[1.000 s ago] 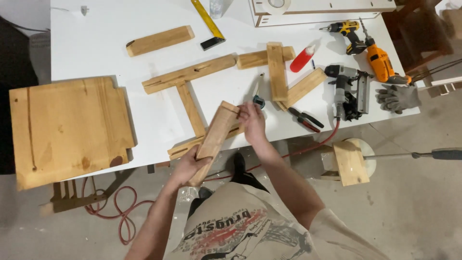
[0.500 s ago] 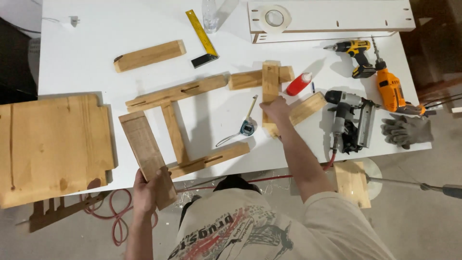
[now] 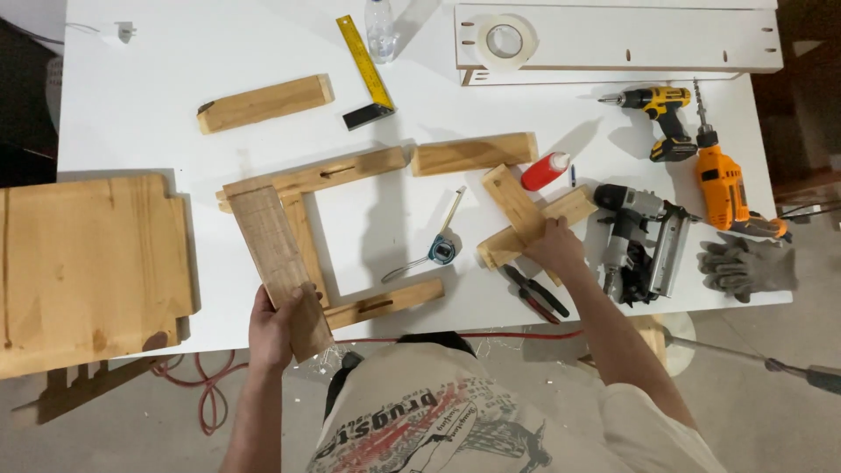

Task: Assembling a small wooden structure by applying glue to joints and fastening them with a hammer and a nail gun.

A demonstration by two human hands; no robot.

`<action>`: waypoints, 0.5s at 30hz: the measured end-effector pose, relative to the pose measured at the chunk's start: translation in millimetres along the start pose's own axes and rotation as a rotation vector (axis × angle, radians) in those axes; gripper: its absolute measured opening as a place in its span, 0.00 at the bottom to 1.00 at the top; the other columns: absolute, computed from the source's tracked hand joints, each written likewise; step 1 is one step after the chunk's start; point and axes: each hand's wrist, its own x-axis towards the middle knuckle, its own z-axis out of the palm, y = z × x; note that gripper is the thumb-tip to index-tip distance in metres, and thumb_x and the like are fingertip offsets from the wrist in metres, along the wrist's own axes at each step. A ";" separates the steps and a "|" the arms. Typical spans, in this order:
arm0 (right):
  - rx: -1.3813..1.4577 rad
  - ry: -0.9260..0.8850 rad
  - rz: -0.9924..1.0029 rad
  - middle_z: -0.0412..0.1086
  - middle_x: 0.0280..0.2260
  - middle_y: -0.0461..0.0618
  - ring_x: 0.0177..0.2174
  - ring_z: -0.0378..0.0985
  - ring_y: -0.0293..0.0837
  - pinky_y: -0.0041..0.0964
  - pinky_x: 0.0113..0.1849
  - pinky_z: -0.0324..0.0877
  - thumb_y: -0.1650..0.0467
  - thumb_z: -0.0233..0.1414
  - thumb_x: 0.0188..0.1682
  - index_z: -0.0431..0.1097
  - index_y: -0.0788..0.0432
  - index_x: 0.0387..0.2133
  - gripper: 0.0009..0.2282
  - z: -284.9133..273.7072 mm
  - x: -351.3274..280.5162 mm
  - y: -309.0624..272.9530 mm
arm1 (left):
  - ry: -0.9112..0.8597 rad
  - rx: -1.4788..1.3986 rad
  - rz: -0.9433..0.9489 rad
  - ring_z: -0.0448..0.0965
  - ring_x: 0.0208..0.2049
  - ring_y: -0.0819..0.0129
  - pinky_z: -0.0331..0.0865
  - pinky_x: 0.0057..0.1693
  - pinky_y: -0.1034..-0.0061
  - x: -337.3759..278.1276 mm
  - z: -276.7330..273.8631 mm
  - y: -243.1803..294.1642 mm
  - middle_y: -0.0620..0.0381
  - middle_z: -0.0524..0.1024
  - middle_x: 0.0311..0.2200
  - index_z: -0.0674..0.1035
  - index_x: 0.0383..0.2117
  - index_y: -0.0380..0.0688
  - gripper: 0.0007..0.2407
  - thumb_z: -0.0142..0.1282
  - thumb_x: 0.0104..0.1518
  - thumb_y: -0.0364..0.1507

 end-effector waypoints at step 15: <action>-0.109 0.153 -0.485 0.65 0.56 0.63 0.56 0.70 0.63 0.55 0.53 0.70 0.65 0.59 0.44 0.63 0.59 0.62 0.29 -0.6 182.6 -128.5 | 0.139 -0.131 -0.001 0.80 0.46 0.39 0.72 0.53 0.40 -16.1 1.6 -18.3 0.36 0.76 0.47 0.68 0.58 0.38 0.22 0.62 0.57 0.26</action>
